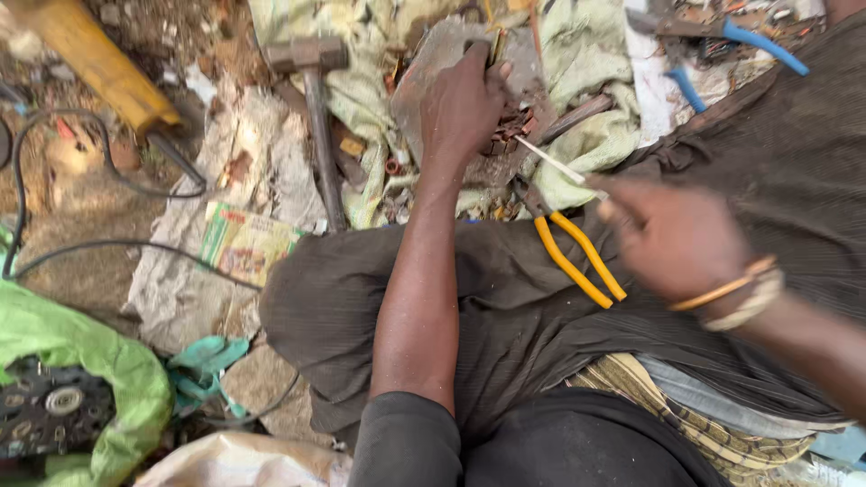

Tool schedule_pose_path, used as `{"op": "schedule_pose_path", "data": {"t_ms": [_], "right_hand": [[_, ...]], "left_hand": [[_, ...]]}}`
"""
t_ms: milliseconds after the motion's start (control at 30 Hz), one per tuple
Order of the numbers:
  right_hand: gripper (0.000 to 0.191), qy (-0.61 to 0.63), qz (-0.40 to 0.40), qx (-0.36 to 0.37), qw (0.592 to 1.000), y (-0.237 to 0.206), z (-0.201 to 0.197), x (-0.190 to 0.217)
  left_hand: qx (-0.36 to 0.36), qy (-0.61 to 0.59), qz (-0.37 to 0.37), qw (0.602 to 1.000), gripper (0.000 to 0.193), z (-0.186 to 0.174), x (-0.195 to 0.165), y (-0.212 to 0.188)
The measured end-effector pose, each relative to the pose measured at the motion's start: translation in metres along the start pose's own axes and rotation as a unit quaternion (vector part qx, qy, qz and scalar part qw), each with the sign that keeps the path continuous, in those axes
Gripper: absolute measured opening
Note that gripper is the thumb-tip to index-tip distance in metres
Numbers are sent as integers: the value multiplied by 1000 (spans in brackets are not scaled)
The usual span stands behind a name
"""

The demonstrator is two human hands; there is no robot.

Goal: The person sits on the ground and uses a screwdriver and pliers to remove copper windings from a circular electrical component. The person repeatedly pries and pulls the windings, placing the removed pieces into a nearby green sack.

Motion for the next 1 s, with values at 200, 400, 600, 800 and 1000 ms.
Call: {"op": "schedule_pose_path", "data": {"t_ms": [200,400,600,800,1000], "right_hand": [[48,482,26,-278,831,-15,146,19],[40,339,27,-227,913,-50,89,-18],[41,53,126,-76,988,-61,32,-29],[39,-32,-15,-13,999,-25,-19,4],[38,-103,42,76,991,-9,-35,6]], "left_hand": [[25,-48,-32,998,33,-1,3,6],[16,-110,-84,990,28,-1,12,-13],[-69,-86,3,994,33,-15,1,-16],[-8,-50,26,998,38,-7,8,-1],[73,-127,-21,989,36,4,18,9]]}}
Point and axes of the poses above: each hand's wrist, its own y-axis towards the middle knuckle, its own z-axis out of the palm, x = y × z, the point moved 7 cm from there along y, towards the middle knuckle, and after that the axes turned 15 degrees about -z, right-handed, at the moved point
